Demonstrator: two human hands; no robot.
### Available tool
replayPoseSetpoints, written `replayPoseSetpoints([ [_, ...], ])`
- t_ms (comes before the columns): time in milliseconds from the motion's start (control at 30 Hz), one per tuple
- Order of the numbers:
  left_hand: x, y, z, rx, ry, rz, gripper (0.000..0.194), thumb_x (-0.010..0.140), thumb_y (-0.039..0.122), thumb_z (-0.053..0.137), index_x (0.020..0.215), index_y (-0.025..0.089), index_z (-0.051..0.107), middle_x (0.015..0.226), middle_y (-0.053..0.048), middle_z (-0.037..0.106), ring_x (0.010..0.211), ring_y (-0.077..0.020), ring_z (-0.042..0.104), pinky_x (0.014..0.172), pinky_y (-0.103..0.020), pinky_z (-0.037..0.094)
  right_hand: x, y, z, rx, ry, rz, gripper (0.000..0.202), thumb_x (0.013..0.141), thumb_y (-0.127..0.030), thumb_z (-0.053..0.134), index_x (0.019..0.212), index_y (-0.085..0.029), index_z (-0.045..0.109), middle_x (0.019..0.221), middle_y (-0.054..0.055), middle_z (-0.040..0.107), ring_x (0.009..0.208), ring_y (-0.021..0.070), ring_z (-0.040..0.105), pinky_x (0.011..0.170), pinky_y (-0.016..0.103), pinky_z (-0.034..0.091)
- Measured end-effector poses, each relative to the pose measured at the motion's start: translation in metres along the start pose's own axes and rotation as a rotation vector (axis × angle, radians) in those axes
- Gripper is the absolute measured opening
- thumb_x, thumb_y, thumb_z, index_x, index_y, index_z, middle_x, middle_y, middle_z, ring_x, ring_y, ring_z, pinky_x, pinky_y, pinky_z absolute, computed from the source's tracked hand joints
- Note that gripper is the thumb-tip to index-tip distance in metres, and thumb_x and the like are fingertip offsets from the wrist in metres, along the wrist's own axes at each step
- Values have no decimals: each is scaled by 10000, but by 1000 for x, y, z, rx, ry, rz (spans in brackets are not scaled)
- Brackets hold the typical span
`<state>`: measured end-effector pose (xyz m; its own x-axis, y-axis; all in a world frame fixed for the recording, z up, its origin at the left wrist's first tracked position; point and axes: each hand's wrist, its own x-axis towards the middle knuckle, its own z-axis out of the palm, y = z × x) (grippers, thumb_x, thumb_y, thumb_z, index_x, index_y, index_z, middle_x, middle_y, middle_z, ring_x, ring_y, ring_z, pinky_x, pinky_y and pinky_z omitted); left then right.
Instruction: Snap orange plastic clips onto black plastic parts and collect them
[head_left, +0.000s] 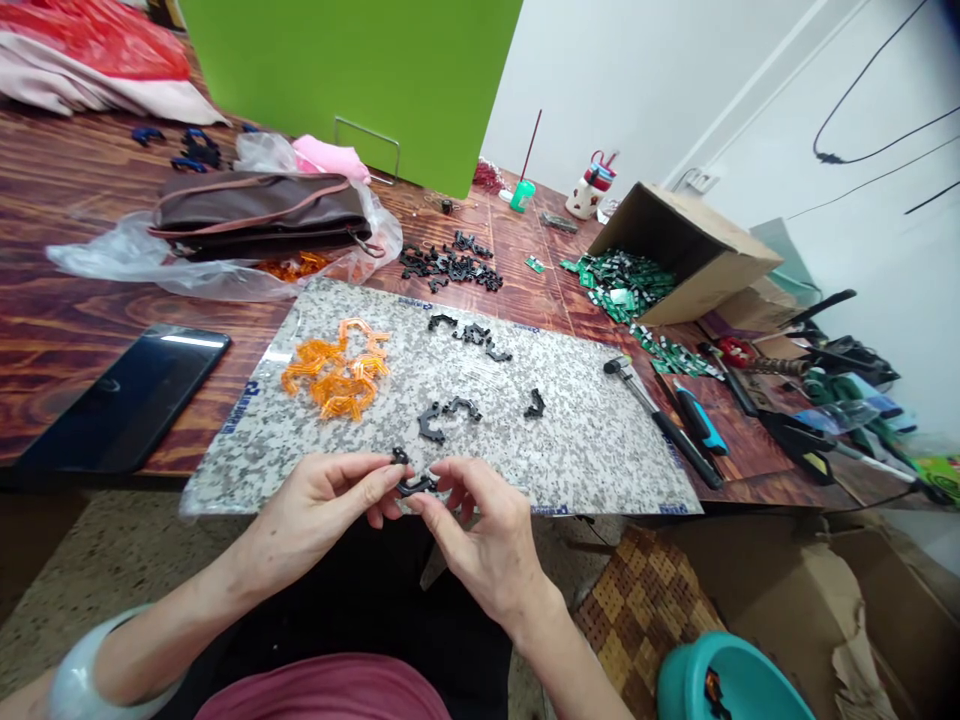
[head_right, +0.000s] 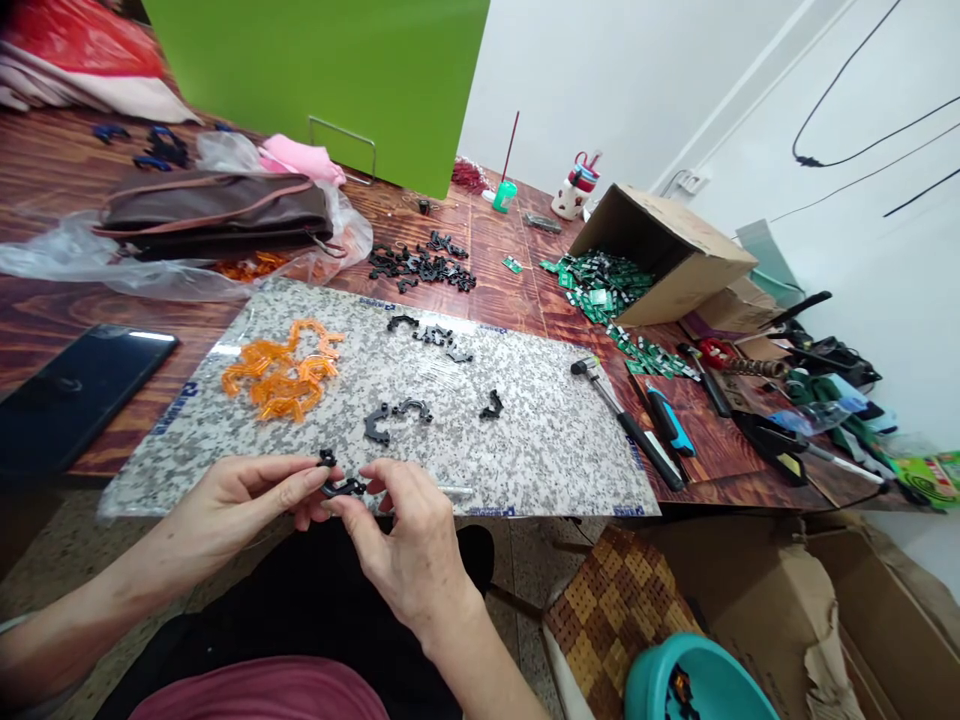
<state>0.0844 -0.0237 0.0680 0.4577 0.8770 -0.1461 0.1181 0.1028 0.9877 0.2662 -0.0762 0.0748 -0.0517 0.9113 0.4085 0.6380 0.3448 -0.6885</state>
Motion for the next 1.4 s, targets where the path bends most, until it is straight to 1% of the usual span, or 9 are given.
replayPoseSetpoints([
  [233,-2,-2,0,-3,14,-19,310,869,437,637,721,188,748,655,-32,714,610,-152,615,597,-222,484,2,-2,-2,46,-38,46,72,918,-196,626,970,-174,672,813,25,663,684,128,602,619,223,509],
  [467,-5,3,0,-64,-44,-52,302,856,448,645,802,187,788,717,-54,759,617,-165,646,627,-244,506,10,1,-9,127,-48,-47,138,911,-93,608,993,-182,675,857,33,688,748,136,634,655,219,528],
  [600,-6,2,2,-71,15,-45,276,861,419,648,769,207,800,687,-29,755,646,-156,656,674,-235,503,11,0,-7,47,3,-98,167,931,-99,594,1054,-173,679,966,68,686,867,151,657,768,243,559],
  [733,-8,0,7,-180,82,-62,240,860,414,662,887,228,811,765,-22,783,704,-160,671,709,-237,514,8,-1,-1,-92,93,-200,183,947,-161,608,1119,-175,667,1004,96,671,934,180,648,826,290,562],
  [967,-9,0,15,-153,176,-27,312,863,455,648,812,183,794,749,-34,755,774,-195,667,767,-277,502,7,-3,8,-228,212,-323,205,950,-151,608,1149,-171,651,966,114,696,872,204,641,755,332,558],
  [1133,-7,1,18,-103,230,0,318,858,449,643,780,179,792,732,-35,750,760,-201,672,727,-271,513,6,-6,15,-247,279,-273,146,950,-171,611,1091,-177,652,924,103,685,832,199,639,737,325,547],
  [1233,-5,2,18,-152,254,4,290,841,440,666,874,191,810,776,-38,785,771,-207,698,758,-281,543,6,-8,17,-252,278,-230,37,948,-194,622,963,-181,653,869,80,667,802,188,621,720,307,527],
  [1333,-5,2,18,-182,293,9,266,810,430,703,887,202,817,798,-38,800,779,-213,715,777,-285,560,5,-9,19,-210,228,-201,114,960,-206,604,849,-186,622,783,50,643,740,169,594,681,285,501],
  [1400,-5,2,18,-171,309,22,244,809,413,705,853,204,822,827,-41,804,798,-215,717,772,-278,562,4,-10,21,-140,192,-174,106,970,-191,583,868,-181,607,763,36,643,691,151,584,631,258,486],
])
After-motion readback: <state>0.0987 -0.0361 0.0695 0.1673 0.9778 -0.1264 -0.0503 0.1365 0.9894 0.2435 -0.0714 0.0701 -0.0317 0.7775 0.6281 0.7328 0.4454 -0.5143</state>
